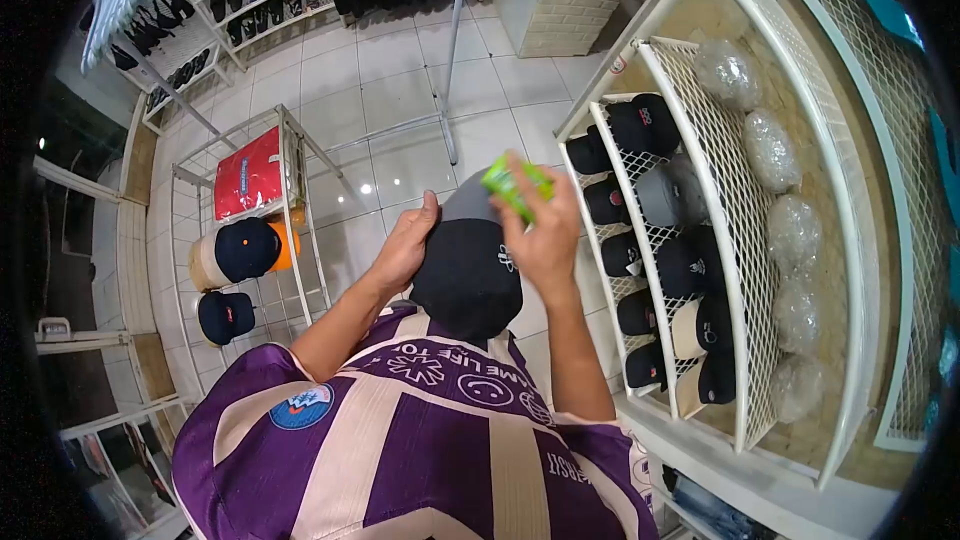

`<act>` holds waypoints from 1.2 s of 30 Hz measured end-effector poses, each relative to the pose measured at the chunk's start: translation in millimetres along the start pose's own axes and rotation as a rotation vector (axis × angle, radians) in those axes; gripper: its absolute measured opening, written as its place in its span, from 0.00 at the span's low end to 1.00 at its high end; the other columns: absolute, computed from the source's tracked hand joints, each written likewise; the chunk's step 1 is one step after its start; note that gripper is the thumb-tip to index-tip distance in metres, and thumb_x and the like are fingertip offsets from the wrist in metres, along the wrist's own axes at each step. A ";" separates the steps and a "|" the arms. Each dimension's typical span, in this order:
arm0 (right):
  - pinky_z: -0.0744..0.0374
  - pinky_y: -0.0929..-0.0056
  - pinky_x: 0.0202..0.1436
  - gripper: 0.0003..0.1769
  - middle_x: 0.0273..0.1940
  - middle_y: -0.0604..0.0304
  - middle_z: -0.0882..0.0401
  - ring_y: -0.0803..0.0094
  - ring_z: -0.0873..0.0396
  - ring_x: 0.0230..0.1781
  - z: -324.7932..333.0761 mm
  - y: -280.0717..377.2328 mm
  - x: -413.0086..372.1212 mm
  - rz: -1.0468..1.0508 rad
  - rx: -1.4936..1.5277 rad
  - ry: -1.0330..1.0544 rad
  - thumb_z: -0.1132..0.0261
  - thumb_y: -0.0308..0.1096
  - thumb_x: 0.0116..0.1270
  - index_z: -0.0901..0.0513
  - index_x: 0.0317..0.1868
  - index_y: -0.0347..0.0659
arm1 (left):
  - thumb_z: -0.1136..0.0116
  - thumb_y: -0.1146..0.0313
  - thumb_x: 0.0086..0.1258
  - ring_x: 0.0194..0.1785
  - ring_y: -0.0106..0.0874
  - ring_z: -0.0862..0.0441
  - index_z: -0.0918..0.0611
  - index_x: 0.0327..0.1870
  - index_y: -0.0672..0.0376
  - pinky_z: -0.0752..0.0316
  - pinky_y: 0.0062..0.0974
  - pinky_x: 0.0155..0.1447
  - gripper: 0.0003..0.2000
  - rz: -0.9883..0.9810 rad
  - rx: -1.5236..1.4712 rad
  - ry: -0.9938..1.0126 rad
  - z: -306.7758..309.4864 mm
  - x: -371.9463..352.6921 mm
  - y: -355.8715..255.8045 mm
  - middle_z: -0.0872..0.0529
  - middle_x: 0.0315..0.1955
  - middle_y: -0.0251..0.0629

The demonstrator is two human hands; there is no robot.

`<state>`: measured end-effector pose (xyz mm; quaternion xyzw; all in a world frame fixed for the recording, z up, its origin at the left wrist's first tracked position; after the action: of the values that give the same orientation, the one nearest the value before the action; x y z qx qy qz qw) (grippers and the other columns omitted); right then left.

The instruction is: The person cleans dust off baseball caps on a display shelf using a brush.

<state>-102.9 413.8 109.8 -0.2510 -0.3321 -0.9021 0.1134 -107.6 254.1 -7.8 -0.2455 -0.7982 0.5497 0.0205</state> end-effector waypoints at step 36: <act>0.26 0.62 0.62 0.33 0.54 0.46 0.25 0.52 0.23 0.56 -117.3 16.3 10.0 -0.209 0.220 -0.010 0.28 0.25 0.62 0.26 0.69 0.36 | 0.55 0.57 0.86 0.32 0.13 0.27 0.17 0.41 0.64 0.29 0.15 0.37 0.20 -0.158 -0.205 0.005 105.3 -26.8 -17.6 0.19 0.30 0.22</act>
<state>-149.6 324.2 47.3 -0.2057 -0.4540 -0.8658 0.0442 -122.4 146.8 -27.4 -0.1840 -0.8671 0.4612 0.0407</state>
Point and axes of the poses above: each hand's wrist, its own x-axis towards the middle knuckle, its own z-axis out of the back of the hand, y = z × x, the point moved 9 cm from there along x, towards the middle knuckle
